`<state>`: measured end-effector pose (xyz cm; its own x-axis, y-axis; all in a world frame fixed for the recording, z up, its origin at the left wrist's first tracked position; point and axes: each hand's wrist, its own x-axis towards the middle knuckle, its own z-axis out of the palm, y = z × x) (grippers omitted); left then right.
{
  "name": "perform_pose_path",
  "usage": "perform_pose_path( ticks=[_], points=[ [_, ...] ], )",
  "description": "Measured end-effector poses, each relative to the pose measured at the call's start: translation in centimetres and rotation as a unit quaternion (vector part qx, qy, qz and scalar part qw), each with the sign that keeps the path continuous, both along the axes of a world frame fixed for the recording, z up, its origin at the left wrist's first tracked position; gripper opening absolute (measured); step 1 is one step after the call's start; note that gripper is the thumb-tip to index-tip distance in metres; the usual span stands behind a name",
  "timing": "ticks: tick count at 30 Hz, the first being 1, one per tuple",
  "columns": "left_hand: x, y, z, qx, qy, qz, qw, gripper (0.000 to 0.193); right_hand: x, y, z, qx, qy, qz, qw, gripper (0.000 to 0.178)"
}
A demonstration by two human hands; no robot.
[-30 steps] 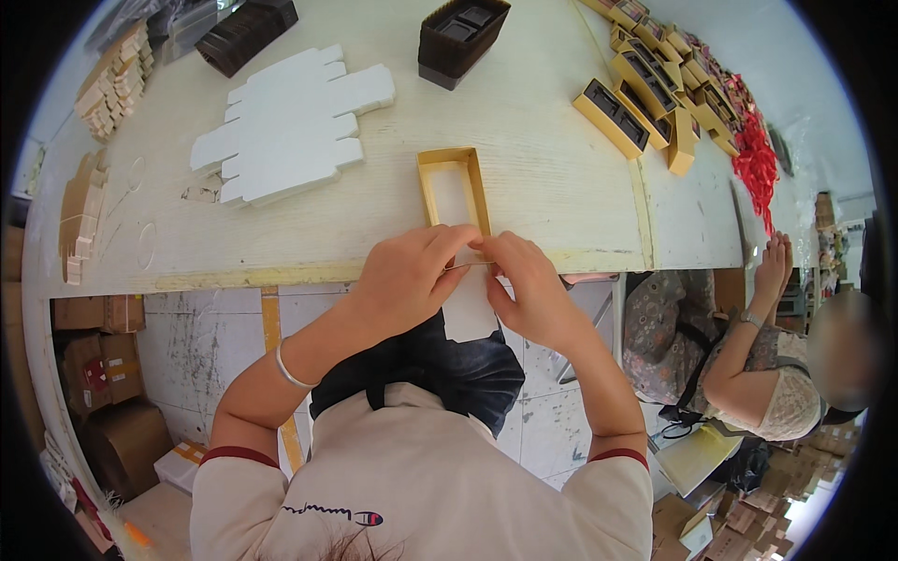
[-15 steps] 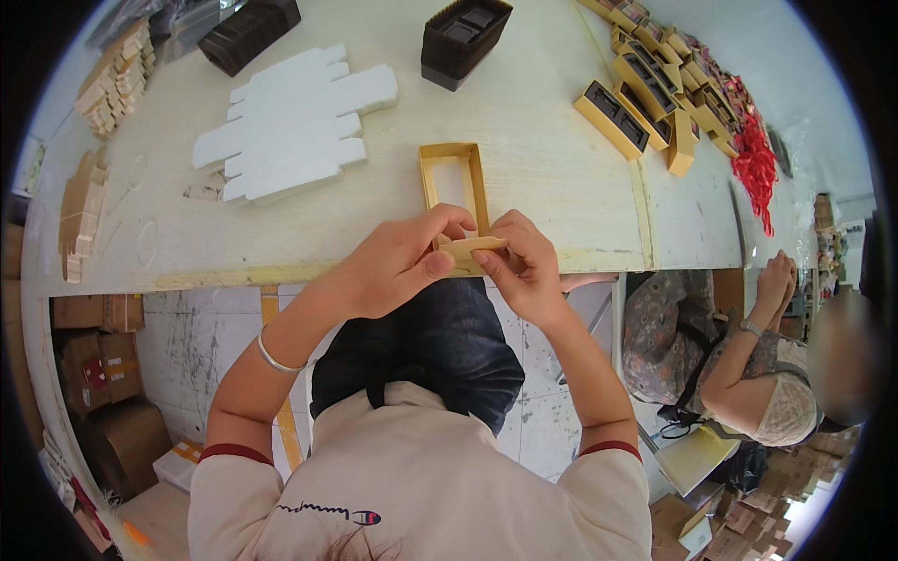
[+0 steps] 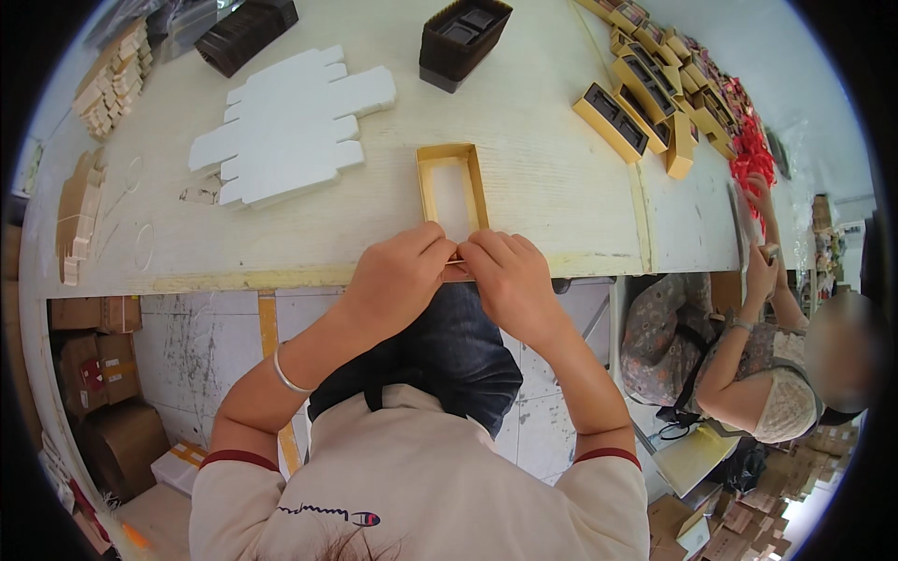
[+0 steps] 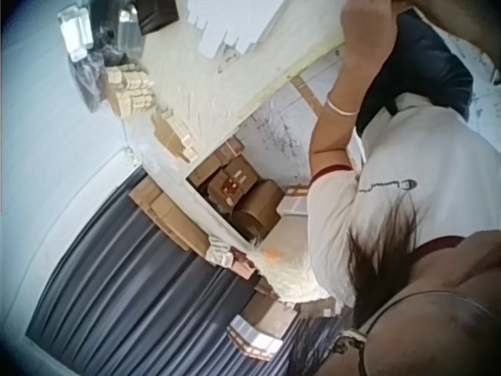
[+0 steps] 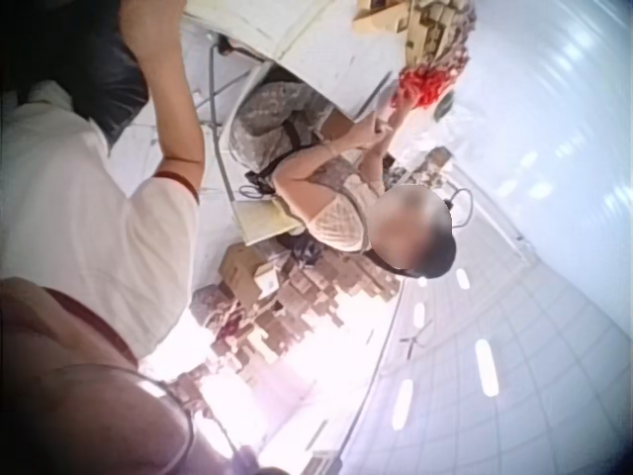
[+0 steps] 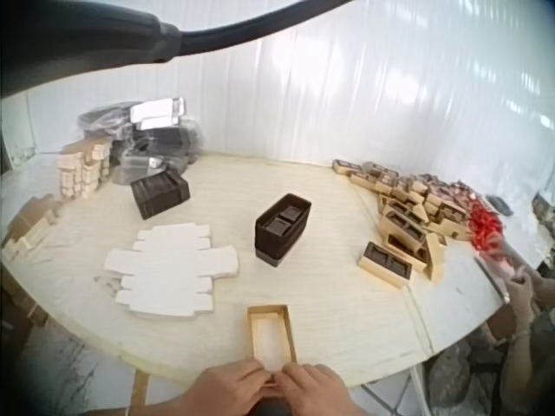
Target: The person folds white cardboard blanks into rectangular boxes, inserts black plastic trays into the boxes, and places the completed units on the table. The process repeats with multiple units throughout the clip.
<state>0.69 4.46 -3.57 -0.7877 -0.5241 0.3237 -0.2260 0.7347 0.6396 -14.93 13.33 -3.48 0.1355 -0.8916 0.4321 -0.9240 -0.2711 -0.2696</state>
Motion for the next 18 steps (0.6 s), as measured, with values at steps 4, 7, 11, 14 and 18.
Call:
perform_pose_path(
  ticks=[4,7,11,14,18],
  points=[
    [-0.5,-1.0,1.9,0.008,-0.134,-0.03,0.991,0.02,-1.1,-0.9,1.9,0.14,-0.008,0.035,0.989,0.017],
    [0.1,-2.6,4.9,0.14,-0.204,-0.126,0.961,0.031,-3.4,-1.2,3.2,0.191,-0.046,0.107,0.975,0.021],
    [0.6,-5.4,5.9,-0.138,-0.063,-0.101,0.983,0.07,-5.2,-0.8,5.2,0.197,0.005,0.138,0.97,0.029],
    [0.2,-7.3,4.0,-0.107,-0.131,-0.123,0.978,0.082,-4.9,-1.2,6.1,0.182,0.024,0.145,0.972,0.03],
    [-0.8,-7.8,4.5,0.045,-0.172,-0.129,0.976,0.077,-6.2,-1.8,4.9,0.225,-0.017,0.162,0.961,0.033]
  ],
)
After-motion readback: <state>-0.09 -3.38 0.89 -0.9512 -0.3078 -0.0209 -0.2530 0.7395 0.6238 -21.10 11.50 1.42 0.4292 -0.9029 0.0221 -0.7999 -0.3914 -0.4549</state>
